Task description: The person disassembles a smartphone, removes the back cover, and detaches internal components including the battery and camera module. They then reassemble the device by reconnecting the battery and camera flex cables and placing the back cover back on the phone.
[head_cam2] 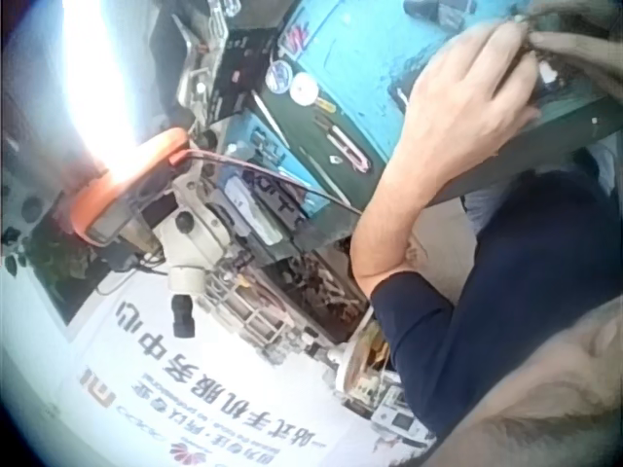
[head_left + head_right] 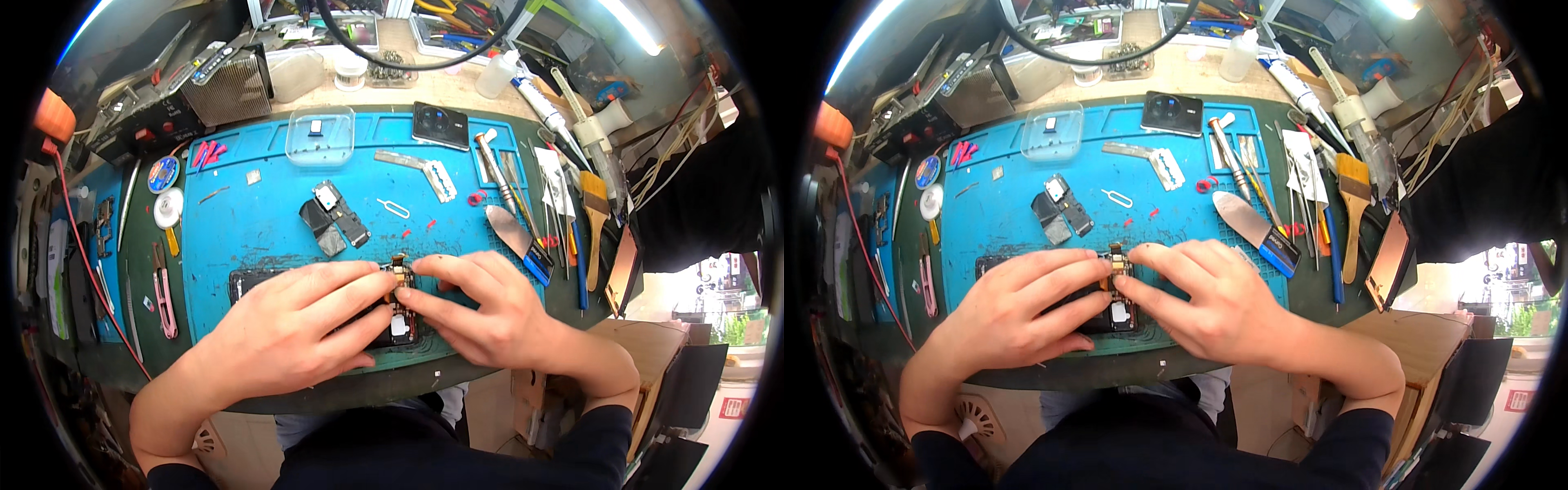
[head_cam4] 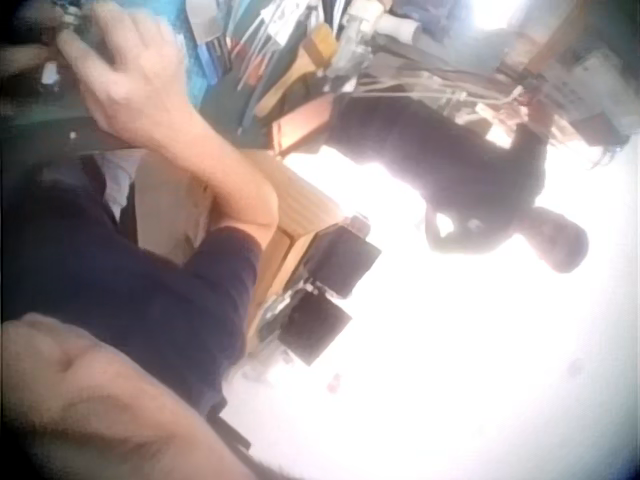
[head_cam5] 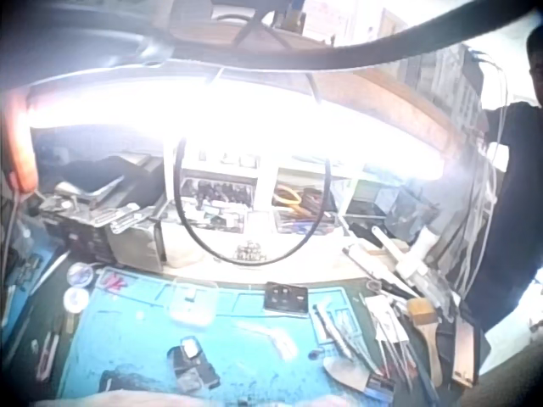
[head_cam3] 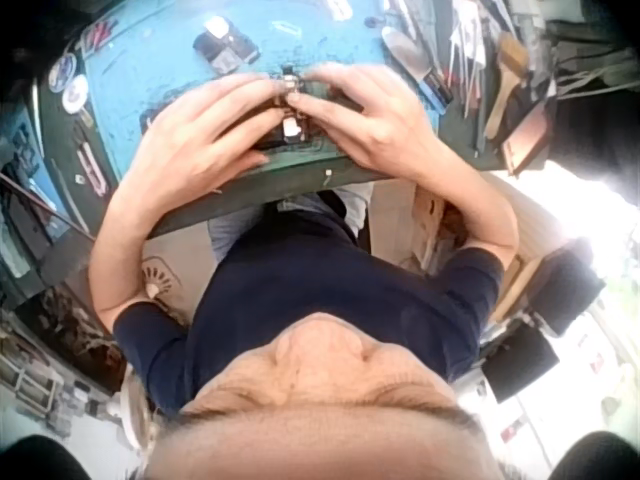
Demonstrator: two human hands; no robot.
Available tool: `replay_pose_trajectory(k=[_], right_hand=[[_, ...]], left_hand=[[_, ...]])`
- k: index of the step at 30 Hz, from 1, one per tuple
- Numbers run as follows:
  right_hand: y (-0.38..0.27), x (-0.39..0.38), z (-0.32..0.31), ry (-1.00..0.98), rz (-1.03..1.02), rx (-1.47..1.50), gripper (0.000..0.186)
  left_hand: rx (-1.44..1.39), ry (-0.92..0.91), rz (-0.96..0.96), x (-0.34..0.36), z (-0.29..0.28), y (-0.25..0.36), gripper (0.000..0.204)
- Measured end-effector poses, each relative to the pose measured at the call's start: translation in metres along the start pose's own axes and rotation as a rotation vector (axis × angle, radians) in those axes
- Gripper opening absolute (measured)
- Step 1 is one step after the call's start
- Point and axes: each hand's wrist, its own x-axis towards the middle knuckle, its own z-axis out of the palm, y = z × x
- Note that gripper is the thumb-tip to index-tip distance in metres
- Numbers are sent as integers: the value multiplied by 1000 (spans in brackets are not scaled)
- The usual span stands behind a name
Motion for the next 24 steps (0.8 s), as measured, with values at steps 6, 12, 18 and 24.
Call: replay_pose_trajectory(k=[6,12,18,24], right_hand=[[5,0,-4,-30,-45,12,48],[9,-1,-6,-12,-65,26,48],[13,-4,-8,20,-198,-24,44],[10,-1,-9,8,-314,-116,38]], left_hand=[[-22,-23,-10,2,-1,-2,50],[-24,-35,-14,2,-1,-2,49],[-28,-39,-12,2,-1,-2,48],[-33,-46,-10,3,-2,-2,49]])
